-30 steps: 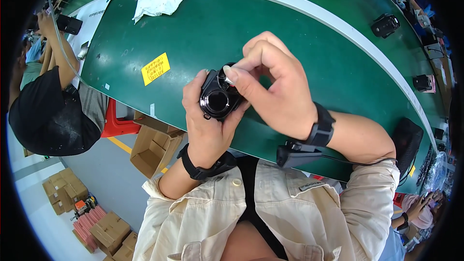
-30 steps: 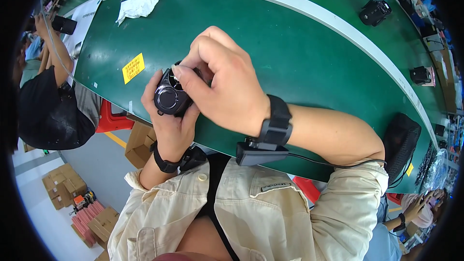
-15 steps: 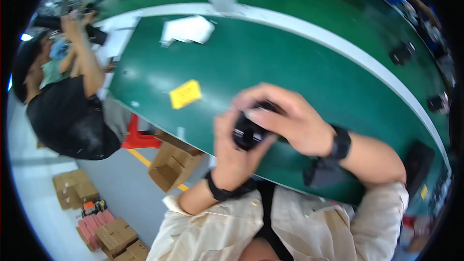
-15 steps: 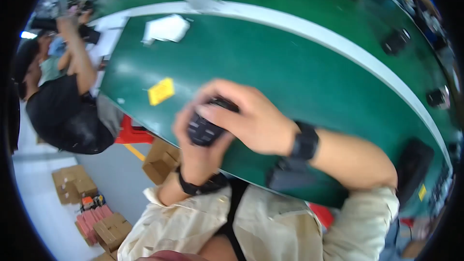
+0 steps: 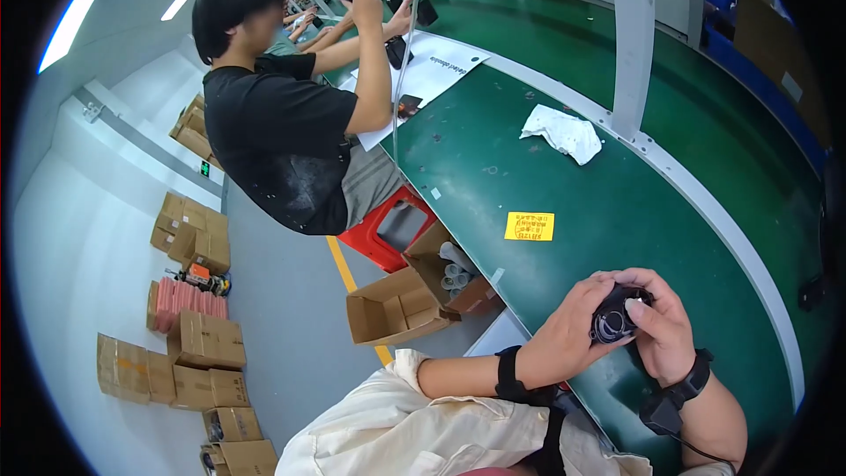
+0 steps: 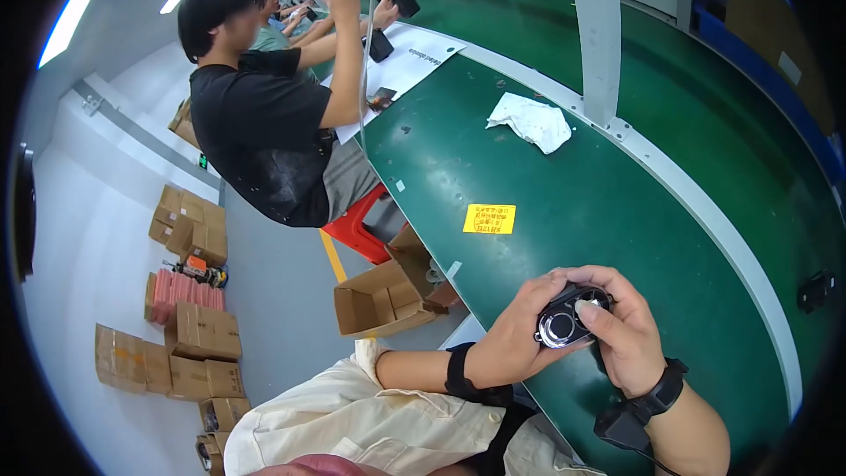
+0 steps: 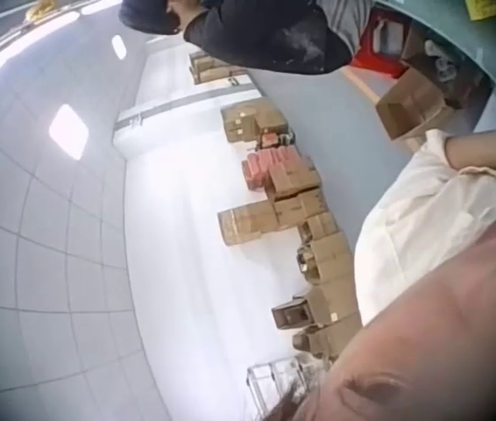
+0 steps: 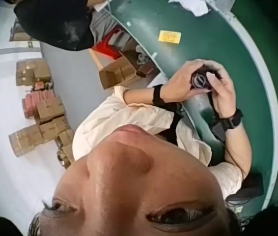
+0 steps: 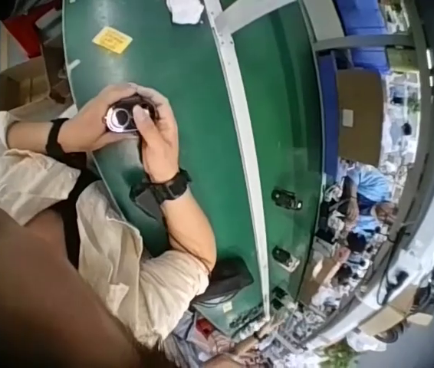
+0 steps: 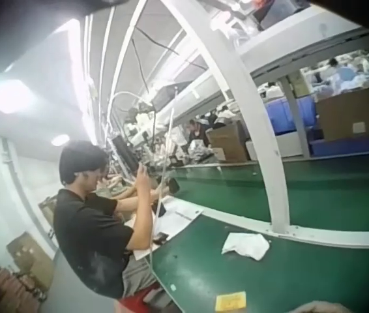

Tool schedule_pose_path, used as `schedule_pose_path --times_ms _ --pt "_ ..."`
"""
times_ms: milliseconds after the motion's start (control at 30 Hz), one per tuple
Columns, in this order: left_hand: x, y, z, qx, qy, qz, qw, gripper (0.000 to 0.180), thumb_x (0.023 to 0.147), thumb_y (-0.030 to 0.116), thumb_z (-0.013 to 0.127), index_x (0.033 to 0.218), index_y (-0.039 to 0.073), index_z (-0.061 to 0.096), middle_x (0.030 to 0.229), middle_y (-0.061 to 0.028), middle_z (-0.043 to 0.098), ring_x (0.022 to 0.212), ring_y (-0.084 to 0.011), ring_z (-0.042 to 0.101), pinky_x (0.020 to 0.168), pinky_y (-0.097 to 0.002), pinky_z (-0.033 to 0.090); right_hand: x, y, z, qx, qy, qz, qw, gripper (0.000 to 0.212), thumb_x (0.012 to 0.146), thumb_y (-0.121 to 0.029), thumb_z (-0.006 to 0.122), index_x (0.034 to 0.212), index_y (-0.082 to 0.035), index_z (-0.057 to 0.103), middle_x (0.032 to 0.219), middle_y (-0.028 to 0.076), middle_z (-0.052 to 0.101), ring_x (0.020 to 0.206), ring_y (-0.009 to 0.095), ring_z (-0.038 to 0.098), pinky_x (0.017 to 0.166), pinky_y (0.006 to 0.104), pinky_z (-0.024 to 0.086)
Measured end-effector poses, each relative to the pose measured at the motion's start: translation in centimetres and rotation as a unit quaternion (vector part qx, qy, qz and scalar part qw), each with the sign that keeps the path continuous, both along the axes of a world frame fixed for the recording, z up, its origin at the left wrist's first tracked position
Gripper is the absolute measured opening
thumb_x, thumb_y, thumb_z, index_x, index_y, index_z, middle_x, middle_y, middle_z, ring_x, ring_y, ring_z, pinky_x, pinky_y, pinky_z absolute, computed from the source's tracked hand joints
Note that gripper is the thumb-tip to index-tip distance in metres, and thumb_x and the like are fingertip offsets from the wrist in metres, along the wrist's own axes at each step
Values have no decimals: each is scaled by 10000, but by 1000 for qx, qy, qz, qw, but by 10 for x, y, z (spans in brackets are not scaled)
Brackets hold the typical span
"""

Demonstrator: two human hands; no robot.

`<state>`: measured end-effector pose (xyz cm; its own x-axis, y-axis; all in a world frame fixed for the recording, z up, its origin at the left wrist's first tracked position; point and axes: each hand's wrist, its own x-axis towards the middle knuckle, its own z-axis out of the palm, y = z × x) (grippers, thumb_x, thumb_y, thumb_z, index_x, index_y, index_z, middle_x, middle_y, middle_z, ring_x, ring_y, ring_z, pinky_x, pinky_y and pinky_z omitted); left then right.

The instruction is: Manually assembling small electronic devices by inserting internal components into black plastic casings on a production line.

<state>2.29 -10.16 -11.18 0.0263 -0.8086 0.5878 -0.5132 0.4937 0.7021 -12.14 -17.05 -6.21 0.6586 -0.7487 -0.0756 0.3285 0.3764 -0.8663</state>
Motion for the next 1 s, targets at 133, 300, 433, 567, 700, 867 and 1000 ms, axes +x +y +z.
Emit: schedule_pose_path --times_ms 133,300,433,567,700,867,1000 --pt "1 -2 0 -3 4 -5 1000 860 718 79 832 1381 10 288 1297 -280 458 1171 -442 509 985 -474 439 -1 0 4 -72 42 -23 996 224 908 -62 567 1112 24 602 1199 160 619 1116 223 575 1002 334 416" --pt "1 1 -2 -3 -1 10 1000 860 714 69 832 1383 11 295 1313 -274 456 1175 -432 512 983 -463 441 5 9 3 -66 47 -72 994 206 901 -63 581 1083 27 612 1187 159 625 1113 227 578 1004 337 417" --pt "2 5 -4 3 16 18 1000 875 700 83 843 1383 11 301 1283 -244 476 1150 -407 524 962 -439 446 9 14 -3 -44 33 -54 997 223 924 -115 570 1101 17 607 1210 161 609 1147 226 554 1024 351 399" --pt "1 3 -2 30 0 21 999 887 688 97 853 1380 13 304 1230 -211 495 1105 -370 534 934 -420 447 2 4 -14 13 -45 11 999 357 967 -263 500 1173 22 561 1331 187 520 1234 266 491 1068 375 364" --pt "6 8 12 68 6 79 995 802 702 96 842 1339 -24 371 1221 -200 495 1097 -350 527 945 -402 432 11 -8 -12 -24 -36 39 998 439 1009 -310 420 1243 41 540 1325 173 531 1239 249 490 1081 372 351" --pt "0 6 1 58 8 52 997 848 709 103 846 1373 -3 329 1219 -180 466 1075 -318 530 922 -393 434 -2 -13 -6 -32 -31 31 999 387 1012 -257 448 1238 30 576 1246 147 595 1176 192 542 1045 334 388" --pt "-2 10 -9 53 -23 58 997 881 712 109 848 1394 17 299 1236 -176 450 1078 -318 528 919 -396 434 -7 -7 -13 -93 44 20 994 311 992 -205 517 1196 6 619 1156 107 647 1079 143 590 969 296 446"
